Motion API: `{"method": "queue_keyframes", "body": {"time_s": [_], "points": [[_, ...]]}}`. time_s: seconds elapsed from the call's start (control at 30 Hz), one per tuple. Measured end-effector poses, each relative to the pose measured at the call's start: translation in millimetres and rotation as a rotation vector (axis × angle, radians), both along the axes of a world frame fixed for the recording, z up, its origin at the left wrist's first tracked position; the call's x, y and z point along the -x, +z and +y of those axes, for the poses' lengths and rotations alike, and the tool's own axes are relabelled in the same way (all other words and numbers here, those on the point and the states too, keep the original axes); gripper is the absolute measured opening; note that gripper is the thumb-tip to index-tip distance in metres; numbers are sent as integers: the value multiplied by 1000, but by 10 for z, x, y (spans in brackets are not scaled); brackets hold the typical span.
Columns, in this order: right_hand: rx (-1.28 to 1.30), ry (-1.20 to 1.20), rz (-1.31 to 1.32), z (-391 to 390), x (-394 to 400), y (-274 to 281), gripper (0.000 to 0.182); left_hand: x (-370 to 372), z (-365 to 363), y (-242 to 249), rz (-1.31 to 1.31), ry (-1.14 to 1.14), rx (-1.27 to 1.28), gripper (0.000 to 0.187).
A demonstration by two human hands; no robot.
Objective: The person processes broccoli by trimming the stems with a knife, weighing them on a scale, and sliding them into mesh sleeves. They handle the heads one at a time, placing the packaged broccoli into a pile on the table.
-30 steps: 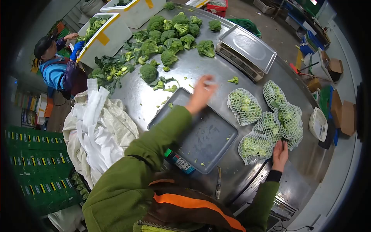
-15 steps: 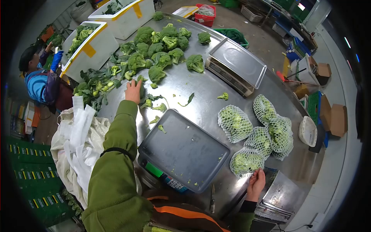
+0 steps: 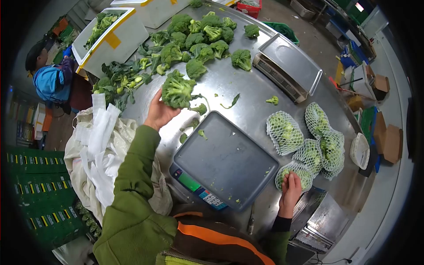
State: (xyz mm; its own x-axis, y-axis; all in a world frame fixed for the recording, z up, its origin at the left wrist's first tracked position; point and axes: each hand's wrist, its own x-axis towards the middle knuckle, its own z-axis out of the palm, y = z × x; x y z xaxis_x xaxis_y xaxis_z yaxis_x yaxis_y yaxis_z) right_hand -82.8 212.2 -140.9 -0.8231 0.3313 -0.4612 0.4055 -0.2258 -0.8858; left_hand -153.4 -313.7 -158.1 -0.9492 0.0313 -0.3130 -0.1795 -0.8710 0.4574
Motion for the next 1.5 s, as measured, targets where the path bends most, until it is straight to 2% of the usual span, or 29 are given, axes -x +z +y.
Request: {"method": "queue_keyframes", "body": {"time_s": [0.03, 0.13, 0.17, 0.2, 0.23, 0.3, 0.33, 0.4, 0.43, 0.47, 0.5, 0.53, 0.57, 0.6, 0.63, 0.7, 0.73, 0.77, 0.87, 1.0, 1.07, 1.17, 1.27, 1.3, 1.33, 1.4, 1.47, 1.5], "points": [[-35, 61, 8, -102, 19, 58, 22, -82, 130, 28, 95, -75, -58, 57], [-94, 248, 118, -511, 129, 232, 24, -250, 609, 248, 143, -191, -93, 62], [-118, 365, 125, -634, 160, 320, 34, -296, 786, 354, 29, -167, -117, 64], [-62, 466, 224, -794, 154, 405, 50, -323, 890, 331, 67, -247, -189, 65], [-6, 567, 330, -955, 154, 493, 67, -346, 1004, 310, 52, -305, -155, 65], [-294, 810, 514, -1177, 191, 698, 97, -367, 1229, 301, 72, -469, -45, 65], [-330, 856, 518, -1274, 202, 744, 109, -358, 1351, 380, 100, -575, 31, 65], [-105, 780, 492, -1372, 172, 532, 96, -319, 1616, 543, 65, -768, 355, 66], [-106, 776, 493, -1335, 164, 430, 96, -264, 1690, 627, 140, -850, 551, 67], [-19, 678, 375, -1270, 151, 330, 88, -216, 1722, 666, 214, -928, 750, 67], [69, 578, 257, -1201, 142, 268, 80, -122, 1704, 608, 210, -932, 751, 67], [74, 574, 253, -1132, 144, 239, 80, 37, 1673, 528, 206, -951, 827, 62], [-170, 610, 345, -1054, 154, 213, 72, 223, 1637, 472, 204, -971, 903, 57], [-417, 638, 436, -982, 165, 184, 64, 472, 1600, 529, 95, -908, 899, 53], [-619, 668, 479, -912, 148, 152, 62, 642, 1624, 475, 12, -608, 859, 51], [-657, 734, 451, -864, 158, 250, 62, 1224, 1498, 16, 88, -249, 1157, 49], [-692, 807, 422, -852, 158, 321, 63, 1612, 1393, -400, 120, -74, 1374, 55], [-698, 795, 369, -867, 154, 366, 65, 1859, 1382, -457, 170, 65, 1609, 64], [-684, 759, 282, -893, 116, 358, 64, 2621, 1349, -704, 263, 296, 2022, 83], [-739, 707, 281, -905, 9, 277, 66, 3185, 1361, -881, 252, 184, 2002, 91], [-735, 711, 252, -908, 10, 284, 67, 3357, 1322, -1205, 362, 303, 1918, 79], [-718, 732, 252, -931, 14, 320, 68, 3288, 1308, -1197, 150, 392, 1795, 54], [-741, 718, 305, -934, -6, 249, 69, 3241, 1110, -1408, 245, 372, 1680, 55], [-735, 718, 308, -944, -10, 241, 69, 2969, 1235, -926, -15, 102, 1245, 53], [-737, 716, 308, -950, -22, 247, 69, 2822, 1183, -801, -18, 104, 1251, 53], [-735, 719, 323, -948, -30, 245, 69, 2592, 1057, -580, 20, -122, 779, 52], [-717, 668, 340, -968, -65, 213, 69, 2158, 1022, -139, 46, -243, 632, 53], [-713, 658, 380, -972, -70, 189, 67, 1963, 966, -21, 109, -336, 642, 54]]}}
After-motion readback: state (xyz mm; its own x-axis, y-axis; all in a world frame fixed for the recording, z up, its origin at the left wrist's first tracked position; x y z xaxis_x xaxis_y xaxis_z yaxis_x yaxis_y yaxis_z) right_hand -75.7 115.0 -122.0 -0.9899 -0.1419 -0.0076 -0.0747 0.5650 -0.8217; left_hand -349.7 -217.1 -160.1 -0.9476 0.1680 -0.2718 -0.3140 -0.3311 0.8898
